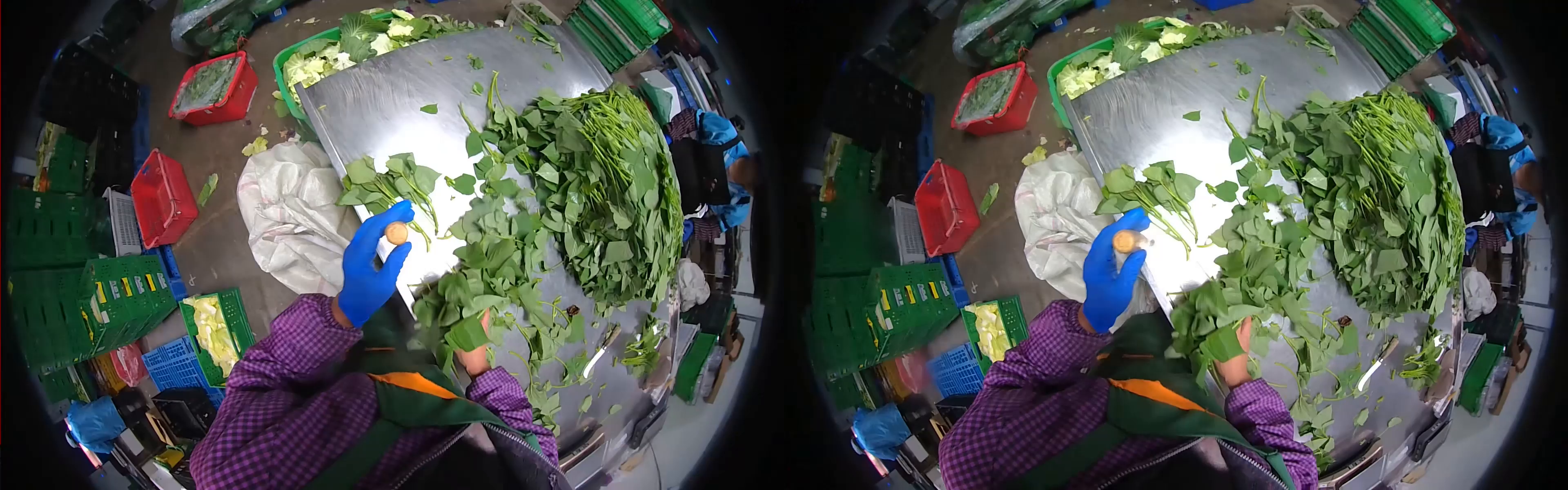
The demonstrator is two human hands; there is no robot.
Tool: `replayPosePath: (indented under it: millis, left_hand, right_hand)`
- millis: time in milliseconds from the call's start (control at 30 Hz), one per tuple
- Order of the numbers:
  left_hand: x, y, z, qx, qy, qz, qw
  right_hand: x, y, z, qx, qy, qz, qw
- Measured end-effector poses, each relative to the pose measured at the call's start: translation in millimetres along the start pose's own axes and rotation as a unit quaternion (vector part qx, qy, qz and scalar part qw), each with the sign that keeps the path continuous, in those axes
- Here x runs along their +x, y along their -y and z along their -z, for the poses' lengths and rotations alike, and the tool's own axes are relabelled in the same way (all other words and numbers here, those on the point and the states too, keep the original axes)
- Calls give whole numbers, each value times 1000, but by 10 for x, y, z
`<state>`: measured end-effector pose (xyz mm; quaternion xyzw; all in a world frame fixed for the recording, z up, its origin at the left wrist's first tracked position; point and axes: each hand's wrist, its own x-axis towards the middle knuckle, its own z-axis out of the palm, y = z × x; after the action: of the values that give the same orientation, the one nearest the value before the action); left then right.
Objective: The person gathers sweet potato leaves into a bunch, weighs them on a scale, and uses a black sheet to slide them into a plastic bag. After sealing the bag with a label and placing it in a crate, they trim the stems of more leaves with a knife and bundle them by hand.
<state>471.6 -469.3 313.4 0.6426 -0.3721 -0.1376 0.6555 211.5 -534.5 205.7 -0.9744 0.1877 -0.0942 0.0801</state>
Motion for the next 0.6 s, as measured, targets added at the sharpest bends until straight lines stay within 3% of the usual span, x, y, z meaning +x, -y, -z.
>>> replayPosePath:
  millis: [33, 100, 133, 200, 267, 300, 333, 367, 400, 433, 467, 533, 567, 600]
  left_hand:
    - [-20, 10, 60, -5, 2, 6, 1000]
    - [-121, 23, 170, -42, 0, 63, 997]
    - [-180, 53, 236, -49, 2, 75, 996]
    - [-234, 119, 311, -49, -21, 85, 995]
    - [-220, 216, 462, 11, -32, 50, 998]
    - [-189, 136, 470, -11, -61, 103, 993]
    - [-190, 153, 553, 5, -68, 94, 993]
    - [-179, 192, 619, 16, -70, 83, 994]
    - [-144, 97, 602, 14, -89, 97, 991]
    - [-105, 15, 586, 13, -106, 110, 988]
    - [-111, 25, 564, 6, -112, 110, 988]
    - [-132, 5, 518, 3, -109, 105, 988]
    - [-144, -15, 483, -9, -90, 92, 992]
    - [-159, -35, 449, -6, -100, 84, 991]
  right_hand:
    - [88, 38, -25, -2, 7, -4, 1000]
    - [169, 133, -139, 255, 8, -149, 955]
    - [202, 162, -228, 375, 4, -219, 901]
    - [311, 135, -432, 586, -15, -341, 735]
    - [524, -42, -823, 600, 51, -273, 750]
    - [873, 84, -529, 702, 29, -295, 648]
    - [987, -22, -781, 447, 14, -144, 883]
    - [1042, -48, -1174, 450, 19, -222, 865]
    - [1316, 35, -936, 271, -53, -107, 955]
    - [1515, 11, -1349, 283, -33, -151, 947]
    - [1882, 74, -1212, 541, -34, -264, 798]
    - [2528, 61, -1409, 490, -154, -27, 858]
    - [2797, 122, -1241, 446, -259, -9, 857]
    - [3026, 139, -1166, 457, -120, -24, 881]
